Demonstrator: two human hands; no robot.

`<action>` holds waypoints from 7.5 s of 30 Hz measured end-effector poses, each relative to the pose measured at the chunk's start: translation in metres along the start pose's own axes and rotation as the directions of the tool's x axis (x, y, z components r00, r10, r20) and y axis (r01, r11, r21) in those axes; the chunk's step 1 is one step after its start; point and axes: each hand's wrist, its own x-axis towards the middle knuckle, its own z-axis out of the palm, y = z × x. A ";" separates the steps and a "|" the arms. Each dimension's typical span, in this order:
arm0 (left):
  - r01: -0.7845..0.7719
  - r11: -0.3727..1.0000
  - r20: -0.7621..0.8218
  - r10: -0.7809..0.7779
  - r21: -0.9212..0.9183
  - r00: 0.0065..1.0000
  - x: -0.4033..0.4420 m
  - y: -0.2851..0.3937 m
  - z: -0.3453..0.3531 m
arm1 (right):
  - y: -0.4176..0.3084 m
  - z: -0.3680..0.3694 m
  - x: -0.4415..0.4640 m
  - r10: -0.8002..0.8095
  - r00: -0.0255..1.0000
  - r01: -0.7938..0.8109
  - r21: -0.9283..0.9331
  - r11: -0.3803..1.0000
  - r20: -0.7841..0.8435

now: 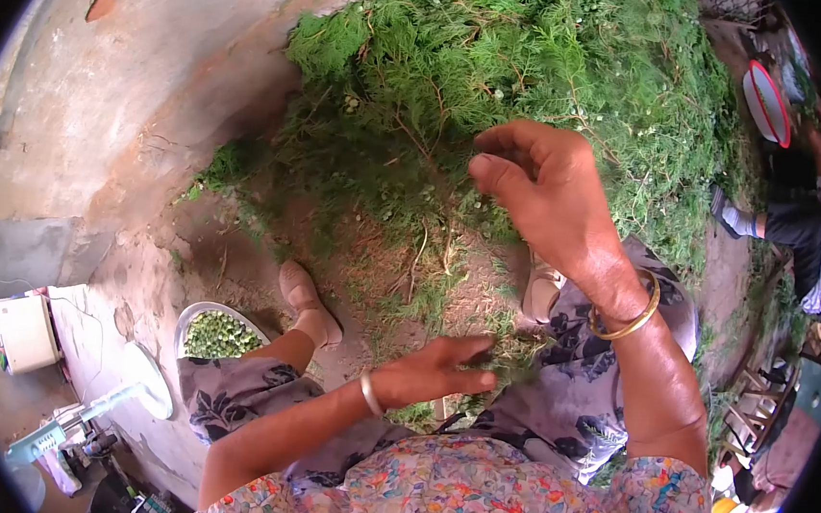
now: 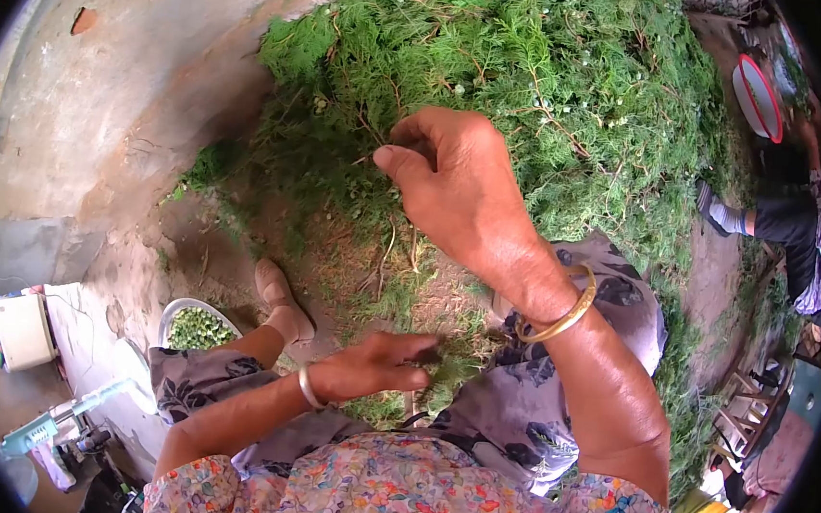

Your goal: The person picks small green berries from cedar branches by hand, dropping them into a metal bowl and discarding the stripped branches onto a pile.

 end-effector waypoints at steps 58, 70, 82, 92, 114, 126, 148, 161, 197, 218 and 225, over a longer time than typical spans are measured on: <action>-0.461 0.879 -0.989 0.145 0.120 0.019 -0.057 0.091 -0.132 | 0.000 0.071 0.003 0.127 0.957 -0.242 0.477 0.845 0.262; -0.227 0.895 -0.921 0.387 0.385 -0.038 -0.041 0.086 -0.127 | -0.005 0.064 -0.003 0.069 0.955 -0.170 0.343 0.924 0.289; -0.074 0.865 -0.866 0.500 0.497 0.024 -0.042 0.076 -0.139 | -0.007 0.059 -0.004 0.032 0.933 -0.109 0.198 0.974 0.360; -0.253 0.967 -0.914 0.132 0.034 0.384 -0.073 0.098 -0.140 | 0.001 0.050 0.003 0.000 0.922 -0.069 0.164 0.984 0.387; -0.363 0.913 -0.883 0.005 -0.187 0.469 -0.091 0.098 -0.143 | -0.019 0.041 0.007 -0.065 0.914 -0.005 0.170 0.985 0.401; -0.732 0.594 -0.925 -0.057 -0.335 0.377 -0.117 0.055 -0.195 | -0.020 0.036 0.006 -0.035 0.961 -0.020 0.197 0.980 0.275; -0.244 0.951 -0.659 0.309 0.191 0.686 -0.035 0.101 -0.089 | 0.002 0.058 -0.006 -0.440 0.865 0.502 -0.375 0.780 0.243; -0.084 0.704 -0.651 0.689 0.705 0.317 -0.043 0.088 -0.112 | 0.092 0.058 -0.007 -0.285 0.902 0.380 -0.281 0.881 0.325; -0.198 0.615 -0.551 0.780 0.763 0.297 -0.040 0.105 -0.076 | 0.015 0.031 0.011 0.027 0.999 -0.028 -0.018 0.999 -0.038; -0.062 0.638 -0.482 0.638 0.767 0.600 -0.019 0.067 -0.108 | 0.028 0.055 -0.005 -0.393 0.851 0.480 -0.214 0.851 0.348; -0.090 0.647 -0.518 0.679 0.757 0.520 -0.019 0.071 -0.105 | 0.006 0.042 -0.002 -0.375 0.838 0.433 -0.065 0.899 0.396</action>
